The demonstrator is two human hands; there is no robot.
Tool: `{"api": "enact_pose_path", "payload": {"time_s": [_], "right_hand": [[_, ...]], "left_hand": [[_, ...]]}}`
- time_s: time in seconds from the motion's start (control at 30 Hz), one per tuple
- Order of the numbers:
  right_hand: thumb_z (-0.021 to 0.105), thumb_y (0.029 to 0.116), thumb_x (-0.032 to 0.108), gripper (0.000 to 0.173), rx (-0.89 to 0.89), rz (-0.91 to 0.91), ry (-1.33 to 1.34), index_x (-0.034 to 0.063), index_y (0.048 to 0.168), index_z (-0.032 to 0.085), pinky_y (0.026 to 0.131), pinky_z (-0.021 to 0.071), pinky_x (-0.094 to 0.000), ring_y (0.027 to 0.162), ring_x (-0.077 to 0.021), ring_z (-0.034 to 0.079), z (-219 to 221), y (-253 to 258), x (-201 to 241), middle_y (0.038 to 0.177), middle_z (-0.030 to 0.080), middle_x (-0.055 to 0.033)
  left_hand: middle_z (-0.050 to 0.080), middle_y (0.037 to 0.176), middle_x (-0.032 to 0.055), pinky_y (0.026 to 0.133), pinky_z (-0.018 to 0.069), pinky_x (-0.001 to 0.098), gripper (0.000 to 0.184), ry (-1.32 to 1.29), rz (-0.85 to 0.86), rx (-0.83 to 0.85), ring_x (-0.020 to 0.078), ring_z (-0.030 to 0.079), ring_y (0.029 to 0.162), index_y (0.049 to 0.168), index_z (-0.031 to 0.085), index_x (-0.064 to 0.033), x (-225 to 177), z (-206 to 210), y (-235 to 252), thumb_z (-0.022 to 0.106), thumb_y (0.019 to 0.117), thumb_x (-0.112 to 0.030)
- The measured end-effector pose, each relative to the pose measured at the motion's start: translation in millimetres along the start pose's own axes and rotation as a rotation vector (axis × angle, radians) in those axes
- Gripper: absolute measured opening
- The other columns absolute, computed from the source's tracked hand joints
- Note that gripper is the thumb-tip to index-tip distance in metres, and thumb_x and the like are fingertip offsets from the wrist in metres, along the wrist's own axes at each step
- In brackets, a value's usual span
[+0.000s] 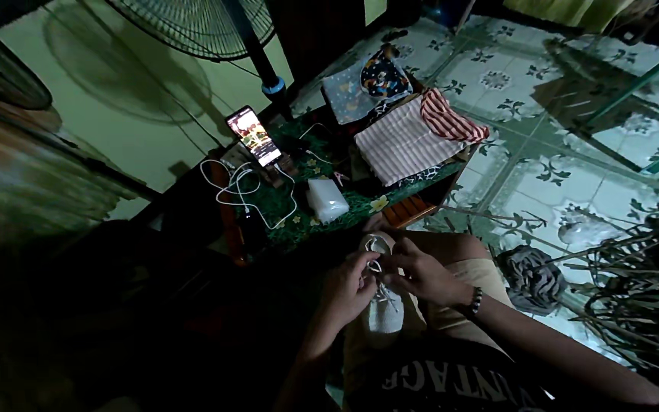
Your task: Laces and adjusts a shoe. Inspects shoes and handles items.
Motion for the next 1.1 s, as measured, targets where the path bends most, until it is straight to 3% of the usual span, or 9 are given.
{"api": "enact_pose_path", "payload": {"time_s": [0.1, 0.23, 0.37, 0.5, 0.6, 0.73, 0.83, 0.97, 1.1], "right_hand": [[0.056, 0.1008, 0.053, 0.050, 0.058, 0.076, -0.107, 0.0153, 0.132, 0.065, 0.084, 0.0579, -0.0525, 0.100, -0.0319, 0.068, 0, 3, -1, 0.132, 0.057, -0.0194], [0.059, 0.1011, 0.046, 0.048, 0.129, 0.181, -0.157, 0.0123, 0.135, 0.062, 0.087, 0.0564, -0.0562, 0.104, -0.0353, 0.068, -4, 2, 2, 0.134, 0.058, -0.0193], [0.063, 0.0994, 0.040, 0.044, 0.163, 0.181, -0.065, 0.0089, 0.131, 0.064, 0.092, 0.0543, -0.0545, 0.105, -0.0320, 0.067, -3, 3, -3, 0.123, 0.063, -0.0181], [0.065, 0.0980, 0.033, 0.039, 0.192, 0.183, 0.021, 0.0054, 0.126, 0.066, 0.095, 0.0528, -0.0519, 0.107, -0.0300, 0.065, 0, 2, -4, 0.119, 0.065, -0.0173], [0.065, 0.0981, 0.034, 0.043, 0.144, 0.206, 0.007, 0.0065, 0.130, 0.063, 0.095, 0.0531, -0.0520, 0.108, -0.0289, 0.066, 3, -1, 0, 0.121, 0.067, -0.0154], [0.069, 0.0951, 0.033, 0.051, 0.138, 0.240, 0.005, 0.0094, 0.138, 0.057, 0.095, 0.0530, -0.0570, 0.110, -0.0324, 0.067, 6, -4, -2, 0.125, 0.066, -0.0165], [0.070, 0.0945, 0.032, 0.049, 0.141, 0.150, 0.155, 0.0078, 0.136, 0.061, 0.092, 0.0551, -0.0445, 0.100, -0.0222, 0.067, 9, -6, -9, 0.119, 0.068, -0.0136], [0.073, 0.0931, 0.020, 0.030, 0.169, 0.097, 0.413, 0.0007, 0.114, 0.064, 0.073, 0.0533, -0.0256, 0.076, -0.0070, 0.060, 6, -4, -11, 0.091, 0.064, -0.0037], [0.071, 0.0951, 0.019, 0.018, 0.180, 0.109, 0.601, 0.0059, 0.106, 0.064, 0.061, 0.0484, -0.0207, 0.066, -0.0025, 0.055, 2, -3, -14, 0.083, 0.062, 0.0031]], "left_hand": [[0.064, 0.136, 0.0074, 0.098, 0.0544, 0.0407, 0.044, 0.135, -0.043, 0.048, 0.0189, 0.065, 0.115, 0.144, 0.056, -0.0148, -3, -1, 1, 0.056, 0.1008, -0.024], [0.065, 0.133, 0.0069, 0.100, 0.0537, 0.0435, 0.040, 0.193, -0.055, 0.076, 0.0203, 0.065, 0.117, 0.140, 0.059, -0.0151, 0, 0, 5, 0.059, 0.1001, -0.023], [0.065, 0.133, 0.0073, 0.101, 0.0530, 0.0398, 0.042, 0.095, -0.082, 0.099, 0.0183, 0.065, 0.117, 0.141, 0.058, -0.0151, 2, 1, 8, 0.061, 0.0997, -0.020], [0.065, 0.131, 0.0074, 0.098, 0.0548, 0.0365, 0.043, 0.021, -0.071, 0.107, 0.0171, 0.066, 0.113, 0.140, 0.059, -0.0136, 3, 3, 9, 0.062, 0.0975, -0.010], [0.066, 0.125, 0.0085, 0.093, 0.0552, 0.0364, 0.036, 0.010, -0.067, 0.116, 0.0175, 0.066, 0.105, 0.134, 0.061, -0.0118, 3, 5, 8, 0.058, 0.0986, -0.007], [0.067, 0.110, 0.0057, 0.073, 0.0555, 0.0256, 0.021, -0.323, 0.052, -0.017, 0.0085, 0.064, 0.083, 0.119, 0.062, -0.0017, 6, -2, 1, 0.055, 0.0998, -0.004], [0.067, 0.100, 0.0023, 0.061, 0.0512, 0.0218, 0.018, -0.508, 0.069, -0.105, 0.0052, 0.059, 0.070, 0.115, 0.061, -0.0010, 11, -3, -4, 0.057, 0.0976, -0.002], [0.067, 0.099, 0.0035, 0.061, 0.0531, 0.0231, 0.017, -0.542, 0.060, -0.132, 0.0068, 0.060, 0.069, 0.115, 0.060, 0.0000, 15, 1, -5, 0.058, 0.0980, -0.002], [0.067, 0.110, 0.0058, 0.064, 0.0560, 0.0251, 0.024, -0.524, 0.039, -0.198, 0.0088, 0.064, 0.075, 0.122, 0.061, -0.0001, 13, 7, -5, 0.058, 0.0987, -0.003]]}}
Point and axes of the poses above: each hand's wrist, its own y-axis towards the middle knuckle, its own z-axis out of the palm, x = y × z, the point moved 3 cm from there along y, towards the middle knuckle
